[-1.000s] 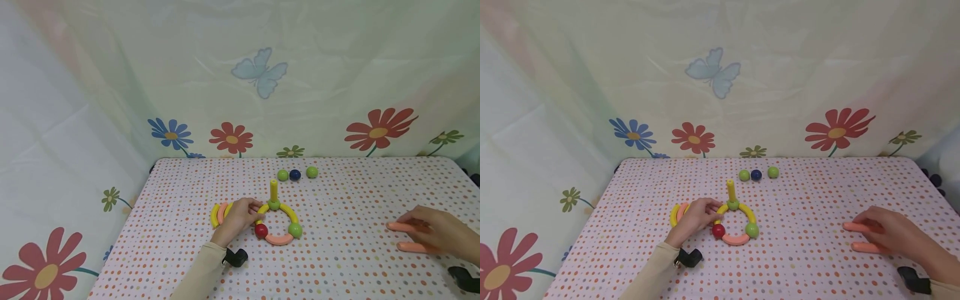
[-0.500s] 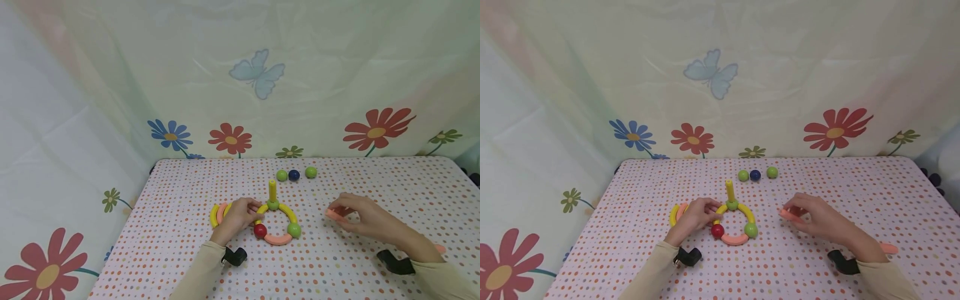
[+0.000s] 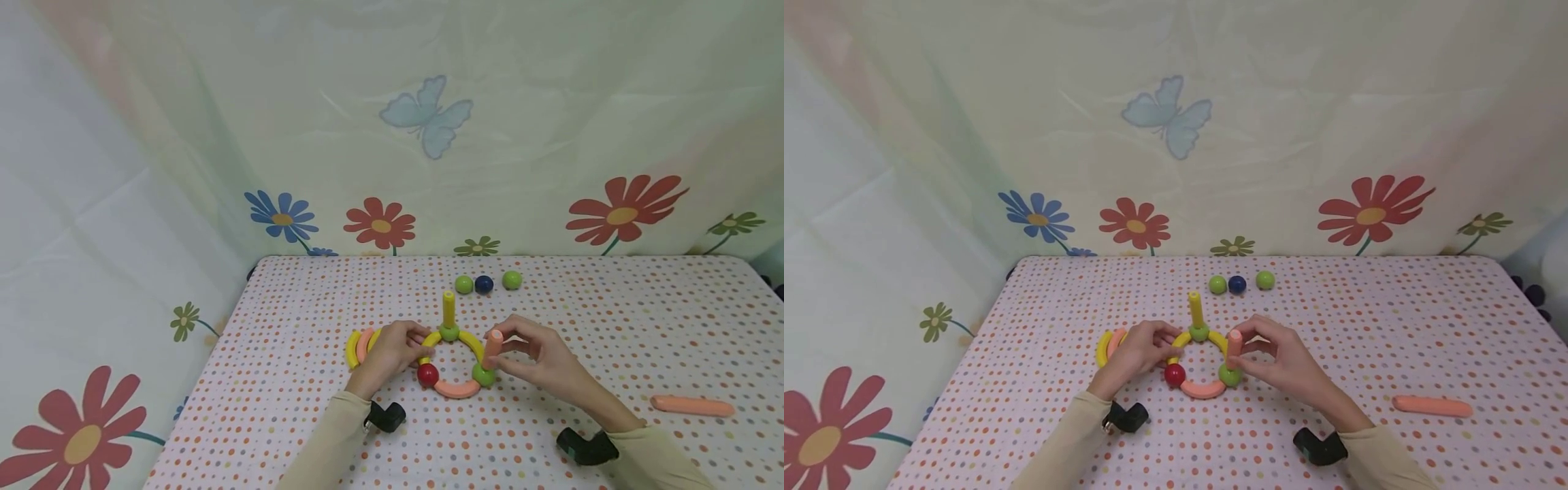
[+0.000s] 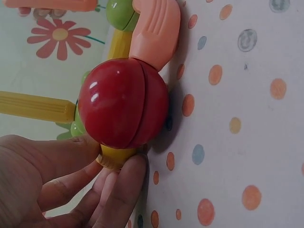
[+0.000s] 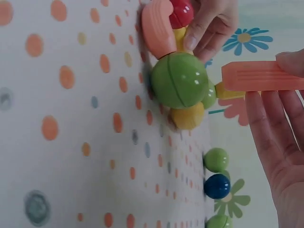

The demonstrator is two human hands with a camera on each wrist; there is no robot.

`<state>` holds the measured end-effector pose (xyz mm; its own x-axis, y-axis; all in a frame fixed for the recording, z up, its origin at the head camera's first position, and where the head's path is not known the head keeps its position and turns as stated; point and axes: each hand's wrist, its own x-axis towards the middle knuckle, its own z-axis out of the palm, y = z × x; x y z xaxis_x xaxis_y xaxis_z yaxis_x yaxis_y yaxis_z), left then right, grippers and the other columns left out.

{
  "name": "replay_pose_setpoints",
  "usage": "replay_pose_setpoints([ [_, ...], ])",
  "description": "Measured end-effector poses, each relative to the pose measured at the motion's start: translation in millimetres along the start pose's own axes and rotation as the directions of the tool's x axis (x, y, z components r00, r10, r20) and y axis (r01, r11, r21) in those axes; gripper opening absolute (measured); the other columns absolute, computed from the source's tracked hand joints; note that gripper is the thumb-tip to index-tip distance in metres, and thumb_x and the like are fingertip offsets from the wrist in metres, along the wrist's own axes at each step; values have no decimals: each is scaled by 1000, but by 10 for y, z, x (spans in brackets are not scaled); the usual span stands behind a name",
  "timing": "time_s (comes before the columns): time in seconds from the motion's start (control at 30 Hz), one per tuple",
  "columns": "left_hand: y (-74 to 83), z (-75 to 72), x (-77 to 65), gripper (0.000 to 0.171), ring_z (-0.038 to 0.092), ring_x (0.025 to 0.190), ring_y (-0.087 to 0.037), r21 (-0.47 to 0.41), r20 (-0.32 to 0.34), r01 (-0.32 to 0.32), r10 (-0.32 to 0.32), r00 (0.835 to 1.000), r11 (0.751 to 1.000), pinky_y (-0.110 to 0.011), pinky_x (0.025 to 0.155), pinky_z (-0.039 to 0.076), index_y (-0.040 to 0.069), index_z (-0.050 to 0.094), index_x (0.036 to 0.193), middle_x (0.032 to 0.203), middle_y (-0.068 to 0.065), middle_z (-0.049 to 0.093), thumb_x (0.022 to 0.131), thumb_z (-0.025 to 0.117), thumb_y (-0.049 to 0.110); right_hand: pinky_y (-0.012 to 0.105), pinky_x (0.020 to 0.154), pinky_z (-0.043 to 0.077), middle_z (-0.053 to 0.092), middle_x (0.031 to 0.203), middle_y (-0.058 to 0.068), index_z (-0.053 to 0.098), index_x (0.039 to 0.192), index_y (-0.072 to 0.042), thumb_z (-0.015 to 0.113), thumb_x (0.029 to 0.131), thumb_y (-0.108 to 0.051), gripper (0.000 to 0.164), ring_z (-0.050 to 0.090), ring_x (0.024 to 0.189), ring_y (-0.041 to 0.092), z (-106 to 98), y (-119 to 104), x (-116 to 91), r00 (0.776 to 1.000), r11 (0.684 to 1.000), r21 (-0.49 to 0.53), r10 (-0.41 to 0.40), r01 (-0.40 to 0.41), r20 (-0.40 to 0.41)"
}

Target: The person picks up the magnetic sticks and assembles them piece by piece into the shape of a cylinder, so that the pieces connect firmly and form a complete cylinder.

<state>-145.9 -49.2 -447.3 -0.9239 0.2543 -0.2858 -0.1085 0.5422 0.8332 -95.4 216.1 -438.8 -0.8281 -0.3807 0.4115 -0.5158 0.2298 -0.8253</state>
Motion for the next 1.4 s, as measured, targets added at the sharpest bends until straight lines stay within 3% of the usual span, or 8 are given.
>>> replay_pose_setpoints([
  [0.2,14,-4,-2,27,61,74,-13,-11,-6,7,-7,1000,1000,-25,64,58,3,73,116,95,-3,64,90,82,5,27,83,60,65,108,15,67,116,-1,81,83,13,39,66,100,7,31,23,-27,1000,1000,8,10,-10,4],
  [0.6,9,2,11,28,61,73,-13,-17,-8,7,-7,1000,1000,-26,64,59,2,73,116,94,-4,64,90,82,4,25,85,60,66,107,9,67,113,-1,82,81,13,38,64,101,6,68,-22,-9,999,1000,-22,8,-7,35],
  [1.03,-1,-11,1,29,61,72,-13,17,-18,21,-21,1000,1000,-25,63,58,4,74,117,93,-2,64,90,83,6,28,85,60,65,114,15,65,120,0,82,81,13,45,64,104,5,53,-25,-61,1000,1000,-17,15,-14,22],
  [1.2,8,10,7,29,61,73,-13,7,-13,16,-15,1000,1000,-24,63,58,4,74,117,94,-2,64,90,83,6,29,85,60,66,115,5,66,122,-5,84,81,10,48,65,103,7,-157,-40,-184,999,989,-141,39,-36,18],
  [1.4,10,12,24,30,62,73,-13,-3,-6,30,-30,1000,1000,-24,64,58,4,74,118,93,-2,64,89,83,5,20,75,54,67,103,-4,70,110,-13,86,77,10,44,62,94,5,-693,97,-542,997,936,-346,70,-59,18],
])
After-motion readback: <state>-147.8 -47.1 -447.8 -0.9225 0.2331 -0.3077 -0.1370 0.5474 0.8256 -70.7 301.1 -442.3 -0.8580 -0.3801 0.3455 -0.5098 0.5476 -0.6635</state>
